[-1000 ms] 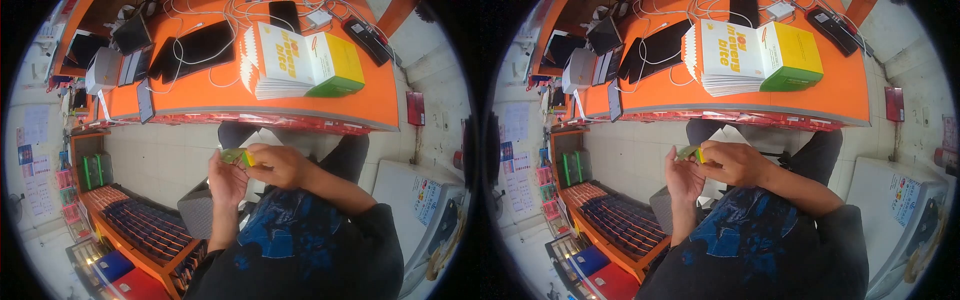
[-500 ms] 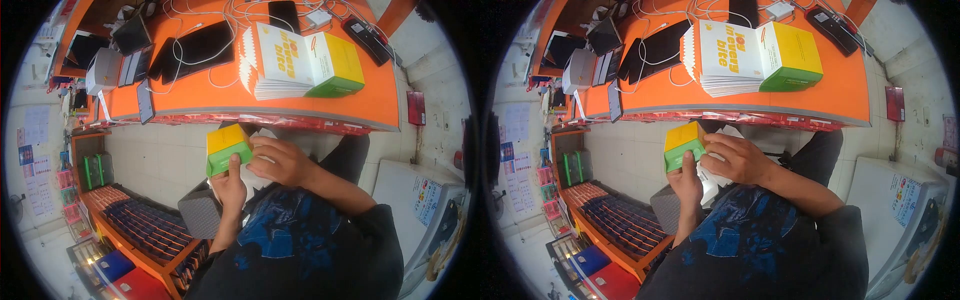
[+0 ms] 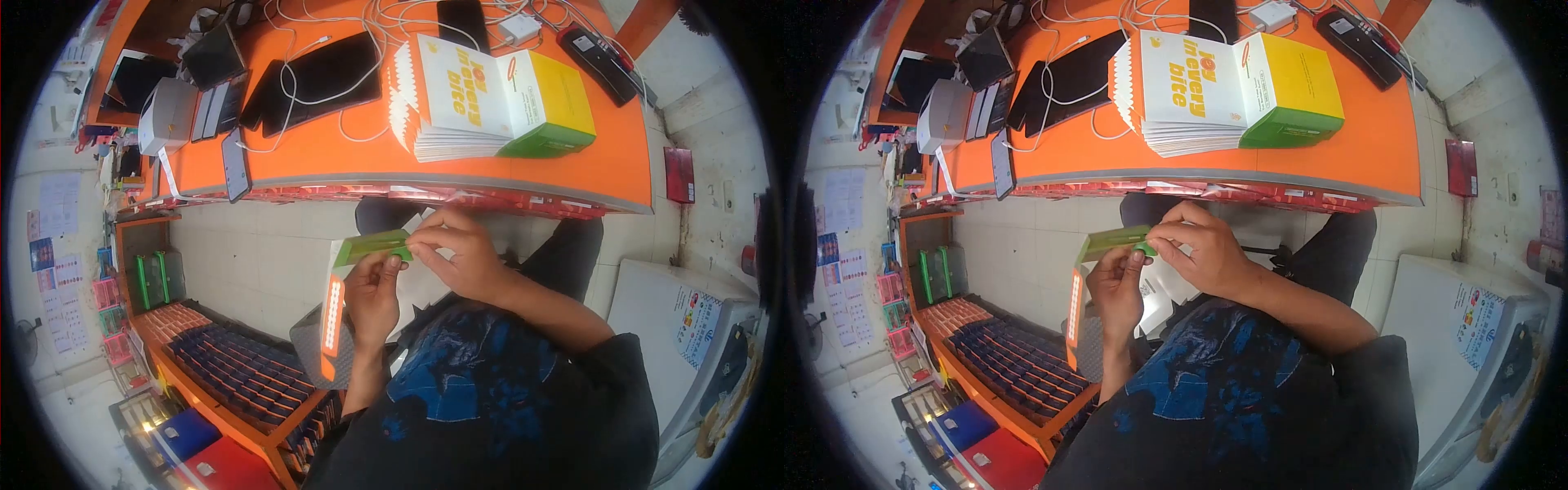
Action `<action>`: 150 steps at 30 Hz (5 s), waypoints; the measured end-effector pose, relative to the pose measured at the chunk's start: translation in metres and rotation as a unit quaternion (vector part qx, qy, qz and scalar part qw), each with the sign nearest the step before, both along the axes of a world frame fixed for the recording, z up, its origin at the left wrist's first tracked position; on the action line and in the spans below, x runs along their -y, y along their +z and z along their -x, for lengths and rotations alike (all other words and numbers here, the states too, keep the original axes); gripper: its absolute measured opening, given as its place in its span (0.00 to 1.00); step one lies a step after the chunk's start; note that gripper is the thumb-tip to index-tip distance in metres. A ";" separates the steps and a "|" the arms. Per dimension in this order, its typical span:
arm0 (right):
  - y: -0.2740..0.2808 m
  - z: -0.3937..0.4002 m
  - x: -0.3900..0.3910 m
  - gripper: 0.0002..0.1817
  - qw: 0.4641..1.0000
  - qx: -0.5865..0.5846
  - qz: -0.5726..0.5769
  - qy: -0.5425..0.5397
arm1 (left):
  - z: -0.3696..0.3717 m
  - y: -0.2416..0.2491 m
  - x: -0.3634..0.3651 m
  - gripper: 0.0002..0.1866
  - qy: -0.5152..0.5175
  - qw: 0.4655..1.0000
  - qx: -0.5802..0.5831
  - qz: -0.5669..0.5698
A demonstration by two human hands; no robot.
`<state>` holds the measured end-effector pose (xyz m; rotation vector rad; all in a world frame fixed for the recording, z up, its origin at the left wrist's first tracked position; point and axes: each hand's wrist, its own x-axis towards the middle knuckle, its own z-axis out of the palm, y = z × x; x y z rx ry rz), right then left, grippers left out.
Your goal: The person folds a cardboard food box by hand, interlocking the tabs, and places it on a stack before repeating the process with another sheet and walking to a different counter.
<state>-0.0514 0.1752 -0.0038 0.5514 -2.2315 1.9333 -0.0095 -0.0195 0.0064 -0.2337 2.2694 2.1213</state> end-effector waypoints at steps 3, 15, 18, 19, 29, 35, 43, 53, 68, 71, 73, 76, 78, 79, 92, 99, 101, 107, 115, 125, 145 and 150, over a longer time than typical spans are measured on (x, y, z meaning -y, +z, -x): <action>-0.001 0.000 0.003 0.07 1.000 0.001 0.013 0.006 | 0.004 0.008 -0.013 0.12 0.038 0.997 -0.024 -0.057; 0.009 -0.006 0.011 0.08 0.995 -0.059 0.020 -0.074 | 0.001 -0.010 -0.013 0.14 0.058 0.987 -0.058 -0.140; 0.010 -0.006 0.011 0.09 0.994 -0.085 -0.007 -0.071 | 0.001 -0.012 -0.016 0.14 0.061 0.985 -0.059 -0.150; 0.008 -0.006 0.011 0.09 0.992 -0.097 -0.012 -0.074 | 0.001 -0.013 -0.016 0.13 0.065 0.984 -0.064 -0.155; 0.006 -0.007 0.012 0.13 0.986 -0.141 -0.023 -0.089 | 0.001 -0.008 -0.021 0.15 0.068 0.980 -0.066 -0.174; 0.010 -0.004 0.010 0.15 0.977 -0.194 -0.026 -0.081 | 0.000 -0.012 -0.019 0.16 0.051 0.974 -0.093 -0.199; 0.011 -0.003 0.007 0.14 0.972 -0.226 -0.044 -0.051 | 0.000 -0.008 -0.015 0.12 0.052 0.981 -0.118 -0.148; 0.008 -0.003 -0.003 0.11 0.944 -0.270 -0.190 -0.014 | 0.010 -0.009 0.008 0.27 0.067 0.992 -0.087 -0.062; 0.003 -0.003 0.001 0.11 0.924 -0.308 -0.224 -0.043 | 0.021 -0.008 -0.009 0.22 0.191 0.957 0.028 -0.215; 0.007 -0.003 0.001 0.12 0.969 -0.180 -0.164 -0.047 | 0.023 -0.006 0.004 0.23 0.142 0.981 0.007 -0.133; 0.004 -0.001 0.007 0.13 0.983 -0.131 -0.114 -0.057 | 0.016 -0.013 0.010 0.22 0.091 0.993 -0.024 0.072; 0.003 -0.003 0.009 0.13 0.993 -0.083 -0.056 -0.070 | 0.006 -0.013 -0.005 0.22 0.092 0.980 -0.067 0.163; 0.006 -0.004 0.009 0.11 0.993 -0.085 -0.050 -0.071 | -0.004 -0.027 -0.004 0.23 0.099 0.975 -0.034 0.194; 0.008 -0.004 0.009 0.10 0.993 -0.084 -0.049 -0.065 | -0.007 -0.032 -0.005 0.20 0.077 0.974 -0.027 0.211; 0.013 0.000 0.002 0.11 0.984 -0.153 -0.048 -0.073 | -0.012 -0.018 -0.012 0.12 0.045 0.958 -0.041 0.280; 0.014 -0.002 0.001 0.13 0.983 -0.157 -0.066 -0.066 | -0.013 -0.031 -0.012 0.12 0.058 0.960 -0.028 0.272; 0.015 -0.002 0.002 0.15 0.982 -0.156 -0.094 -0.055 | -0.013 -0.046 -0.004 0.14 0.030 0.971 -0.212 0.106; 0.004 -0.008 0.003 0.16 0.979 -0.165 -0.086 -0.077 | -0.021 -0.038 -0.004 0.18 0.008 0.962 -0.015 0.272; -0.001 -0.008 0.000 0.11 0.983 -0.148 -0.100 -0.051 | -0.018 -0.014 -0.034 0.21 0.082 0.992 -0.065 0.069; -0.008 0.006 -0.006 0.49 0.995 0.051 0.057 0.065 | -0.019 -0.003 -0.016 0.16 0.074 0.989 -0.074 -0.105; 0.014 0.000 0.012 0.21 0.971 -0.223 -0.075 0.043 | -0.018 0.036 0.003 0.09 0.166 0.968 -0.169 -0.078; 0.031 0.000 0.015 0.14 0.977 -0.213 -0.001 0.023 | -0.022 0.027 -0.002 0.09 0.156 0.967 -0.204 0.003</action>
